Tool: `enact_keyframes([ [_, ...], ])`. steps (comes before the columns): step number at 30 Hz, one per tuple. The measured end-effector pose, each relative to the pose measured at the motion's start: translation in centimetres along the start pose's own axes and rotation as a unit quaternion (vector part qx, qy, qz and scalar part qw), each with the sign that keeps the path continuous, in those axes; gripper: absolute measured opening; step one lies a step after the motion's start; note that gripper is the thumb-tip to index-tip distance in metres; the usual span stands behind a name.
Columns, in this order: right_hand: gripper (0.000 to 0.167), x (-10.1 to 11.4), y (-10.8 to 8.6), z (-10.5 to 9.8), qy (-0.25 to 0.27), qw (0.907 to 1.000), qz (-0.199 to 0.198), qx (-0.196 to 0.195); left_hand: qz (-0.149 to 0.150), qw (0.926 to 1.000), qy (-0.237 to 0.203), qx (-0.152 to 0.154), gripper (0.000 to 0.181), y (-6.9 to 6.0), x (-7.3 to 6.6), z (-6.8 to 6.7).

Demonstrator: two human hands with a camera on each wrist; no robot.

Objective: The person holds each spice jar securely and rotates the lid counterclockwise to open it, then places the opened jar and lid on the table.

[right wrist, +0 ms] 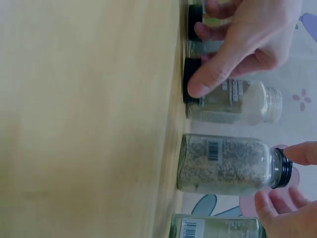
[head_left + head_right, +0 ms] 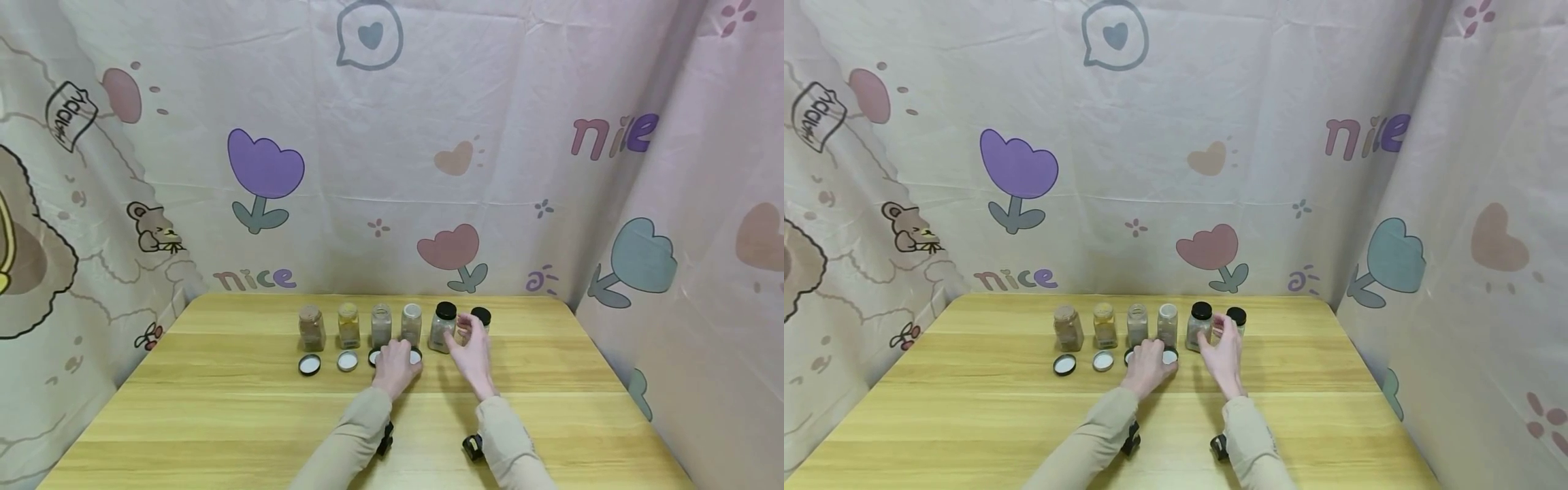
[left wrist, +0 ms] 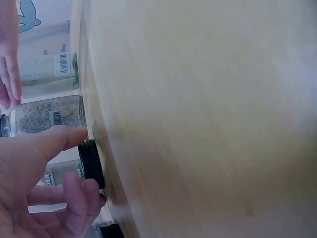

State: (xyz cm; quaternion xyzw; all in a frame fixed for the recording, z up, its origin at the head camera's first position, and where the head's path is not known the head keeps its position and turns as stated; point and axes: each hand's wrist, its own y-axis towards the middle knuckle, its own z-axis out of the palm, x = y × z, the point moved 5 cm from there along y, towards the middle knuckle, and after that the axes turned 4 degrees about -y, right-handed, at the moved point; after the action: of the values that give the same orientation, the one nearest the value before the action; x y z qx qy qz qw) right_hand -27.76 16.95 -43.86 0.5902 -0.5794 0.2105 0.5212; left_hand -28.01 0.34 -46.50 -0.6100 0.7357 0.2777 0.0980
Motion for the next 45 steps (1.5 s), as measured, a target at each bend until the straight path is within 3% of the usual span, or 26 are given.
enact_keyframes([
  [5,0.072,-0.3,0.0,0.7,0.004,0.9987,0.014,0.048,0.011,0.9998,-0.004,-0.018,0.034,-0.4,0.3,-0.6],
  [11,0.082,-0.8,0.5,1.2,-0.004,0.9967,0.007,0.081,0.025,0.9989,-0.016,-0.037,0.035,-0.8,0.6,-1.6],
  [18,0.084,-1.3,1.2,1.6,-0.039,0.9944,0.011,0.098,0.017,0.9979,-0.058,-0.022,0.038,-1.5,1.4,-2.7],
  [22,0.084,-1.6,1.5,1.8,-0.053,0.9926,0.018,0.108,0.01,0.9934,-0.114,-0.012,0.055,-2.1,2.5,-3.2],
  [25,0.08,-1.8,1.7,2.0,-0.059,0.9914,0.018,0.116,0.008,0.9813,-0.192,-0.002,0.06,-2.4,3.3,-3.7],
  [29,0.076,-2.0,2.1,2.3,-0.06,0.9905,0.015,0.123,0.01,0.946,-0.324,0.009,0.057,-2.9,4.1,-4.4],
  [31,0.074,-2.1,2.2,2.4,-0.059,0.9906,0.013,0.123,0.008,0.9284,-0.371,0.014,0.055,-3.1,4.5,-4.6],
  [32,0.074,-2.1,2.3,2.4,-0.059,0.9905,0.011,0.124,0.008,0.9235,-0.383,0.012,0.053,-3.2,4.6,-4.8],
  [42,0.069,-1.7,2.6,2.3,-0.124,0.9827,-0.014,0.137,0.027,0.9059,-0.423,0.003,0.044,-3.9,6.0,-5.6],
  [45,0.068,-1.6,2.5,2.2,-0.137,0.9804,-0.023,0.139,0.031,0.9043,-0.426,0.005,0.044,-4.0,6.2,-5.5],
])
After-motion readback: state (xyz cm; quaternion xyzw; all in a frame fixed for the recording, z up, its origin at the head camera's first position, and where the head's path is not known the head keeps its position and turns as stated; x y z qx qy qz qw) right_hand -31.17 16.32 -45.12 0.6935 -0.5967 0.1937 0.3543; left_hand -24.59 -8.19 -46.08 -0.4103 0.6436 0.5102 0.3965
